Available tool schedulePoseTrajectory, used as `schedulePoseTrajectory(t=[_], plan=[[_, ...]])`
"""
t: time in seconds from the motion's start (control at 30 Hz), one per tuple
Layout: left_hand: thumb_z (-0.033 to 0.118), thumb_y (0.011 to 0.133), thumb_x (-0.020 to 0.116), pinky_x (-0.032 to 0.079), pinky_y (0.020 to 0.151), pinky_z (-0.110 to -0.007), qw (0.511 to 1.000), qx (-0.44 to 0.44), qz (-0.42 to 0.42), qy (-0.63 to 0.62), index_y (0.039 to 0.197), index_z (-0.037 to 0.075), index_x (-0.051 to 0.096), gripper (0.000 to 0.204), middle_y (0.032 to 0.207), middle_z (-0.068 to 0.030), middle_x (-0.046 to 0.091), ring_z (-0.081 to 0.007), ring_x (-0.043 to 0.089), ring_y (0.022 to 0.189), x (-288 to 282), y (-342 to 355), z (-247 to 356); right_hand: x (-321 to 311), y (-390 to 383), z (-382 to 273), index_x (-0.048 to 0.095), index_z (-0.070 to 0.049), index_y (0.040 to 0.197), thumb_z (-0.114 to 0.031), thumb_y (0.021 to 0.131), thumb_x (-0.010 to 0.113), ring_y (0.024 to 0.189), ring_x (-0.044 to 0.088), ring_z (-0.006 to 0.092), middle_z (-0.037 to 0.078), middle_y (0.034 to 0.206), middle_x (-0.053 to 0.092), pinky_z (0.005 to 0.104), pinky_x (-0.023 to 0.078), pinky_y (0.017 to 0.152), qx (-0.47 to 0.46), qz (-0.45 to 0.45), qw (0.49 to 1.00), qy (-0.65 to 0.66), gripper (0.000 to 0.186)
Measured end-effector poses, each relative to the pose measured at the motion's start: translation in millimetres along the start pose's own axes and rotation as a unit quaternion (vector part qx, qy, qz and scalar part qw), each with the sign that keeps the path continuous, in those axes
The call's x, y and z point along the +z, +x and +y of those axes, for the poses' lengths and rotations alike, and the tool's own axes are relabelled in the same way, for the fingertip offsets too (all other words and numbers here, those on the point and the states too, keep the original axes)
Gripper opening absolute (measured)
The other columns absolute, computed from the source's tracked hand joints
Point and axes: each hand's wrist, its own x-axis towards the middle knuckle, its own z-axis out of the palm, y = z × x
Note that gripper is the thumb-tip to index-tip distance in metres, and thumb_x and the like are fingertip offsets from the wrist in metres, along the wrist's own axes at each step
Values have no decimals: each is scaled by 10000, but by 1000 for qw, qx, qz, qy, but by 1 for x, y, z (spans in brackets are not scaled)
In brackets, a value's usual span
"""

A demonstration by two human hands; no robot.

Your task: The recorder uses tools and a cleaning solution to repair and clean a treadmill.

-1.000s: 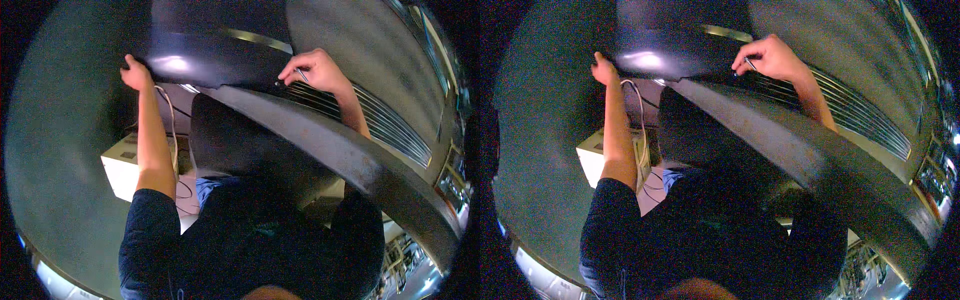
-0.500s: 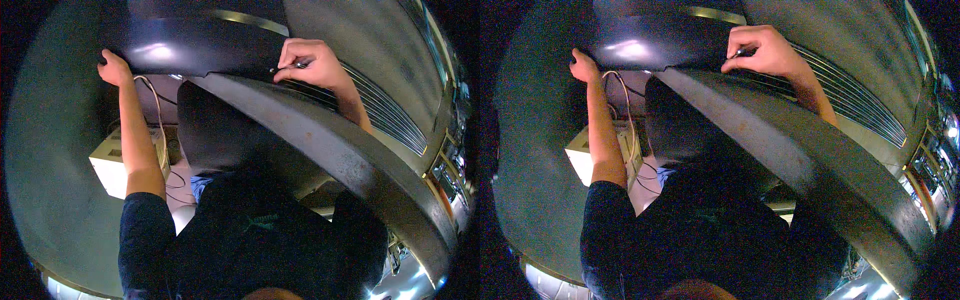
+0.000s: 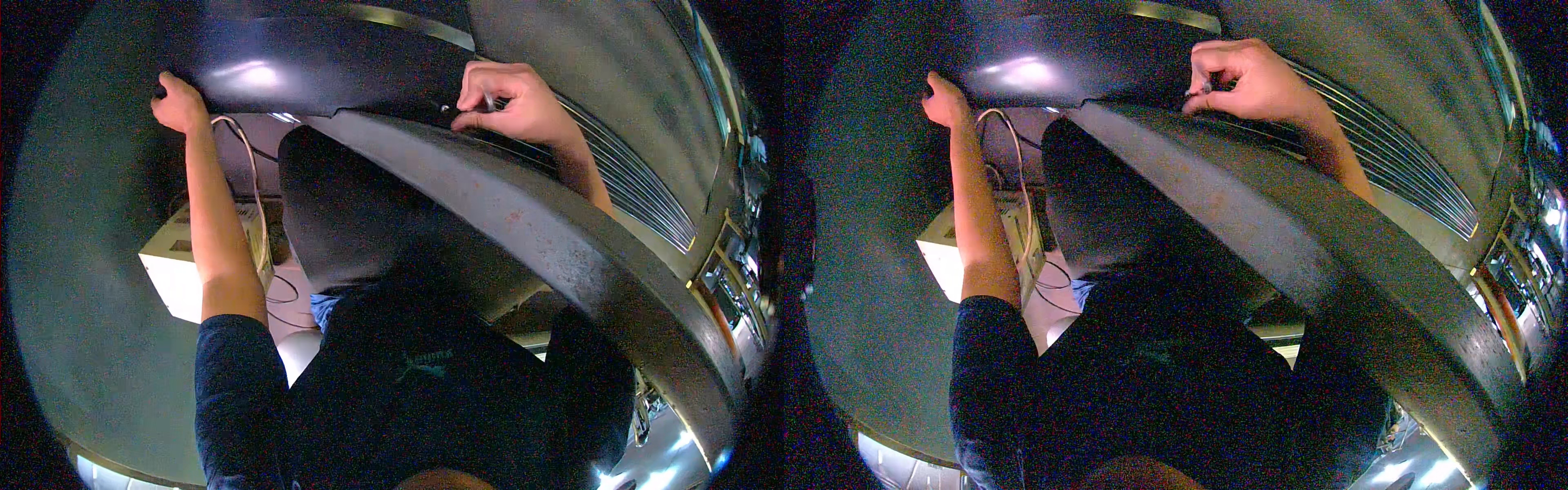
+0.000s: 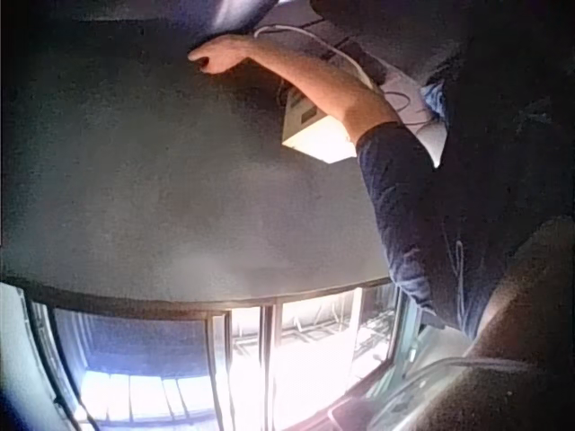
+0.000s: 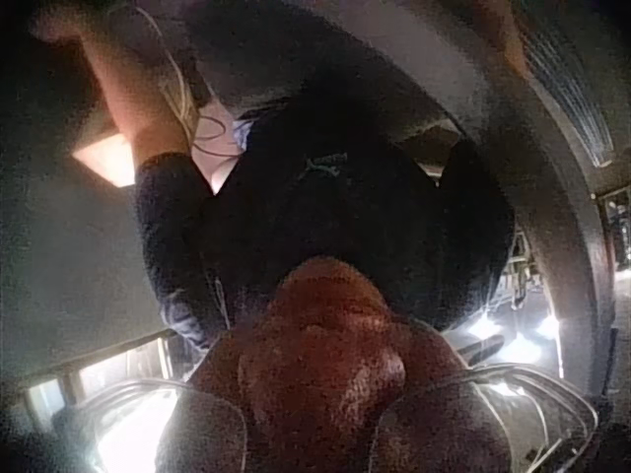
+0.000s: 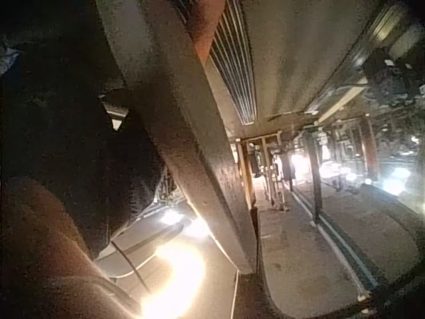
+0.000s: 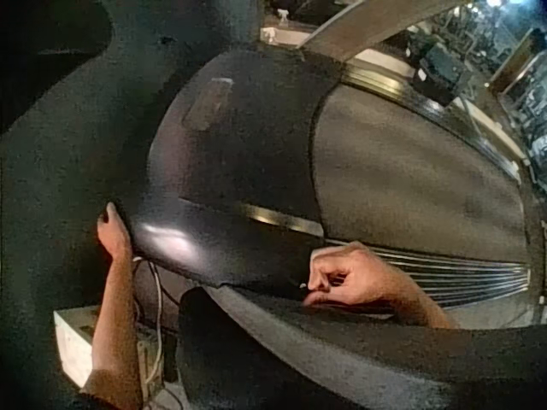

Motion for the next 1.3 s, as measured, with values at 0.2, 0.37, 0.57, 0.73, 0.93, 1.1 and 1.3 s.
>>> schedulePoseTrajectory(t=[0.2,0.37,0.57,0.73,0.93,1.1,1.3], plan=[[480,835,614,446,1010,-486,999,11,13,-28,1110,-199,617,733,1163,-362,640,-483,611,1105,-2,-7,2,8,-2,-1,683,-30,877,-39,796,810,792,669,165,51,896,699,299,519,671,93,-16,993,77,151],[461,833,627,461,985,-480,999,15,33,-22,1084,-195,625,702,1132,-345,658,-469,627,1069,-6,-4,3,7,-1,1,688,-17,876,62,786,740,785,666,185,58,872,686,310,518,670,-2,-23,999,45,130],[464,825,633,445,1005,-485,999,-3,-7,-43,1151,-197,589,738,1185,-362,627,-475,604,1111,-2,-2,2,10,2,9,633,-14,814,34,758,776,762,639,217,65,810,643,327,503,667,-25,-8,1000,-12,161],[433,831,663,447,1000,-484,999,-8,31,-17,1121,-207,589,706,1167,-360,636,-472,610,1103,-5,0,-1,12,5,14,627,-36,838,-46,758,828,762,632,213,61,800,636,329,499,666,-45,-9,998,-53,216],[464,847,656,449,993,-489,999,5,-11,-50,1132,-218,582,743,1170,-363,635,-478,614,1093,0,0,-2,17,-8,13,674,-44,897,-50,781,818,789,671,193,62,874,690,312,546,719,87,9,994,64,185],[473,854,654,455,990,-496,1000,23,21,2,1161,-222,566,764,1166,-369,633,-488,616,1091,-2,-4,2,7,-6,22,674,-22,875,-41,797,806,790,678,186,54,885,695,296,552,734,-46,-9,999,-14,154],[468,856,651,453,994,-501,1000,6,10,-3,1169,-222,560,763,1171,-374,627,-491,612,1101,-2,-8,10,7,-4,19,636,-10,826,-42,826,785,799,683,183,46,839,671,283,542,733,0,2,998,-68,153]])
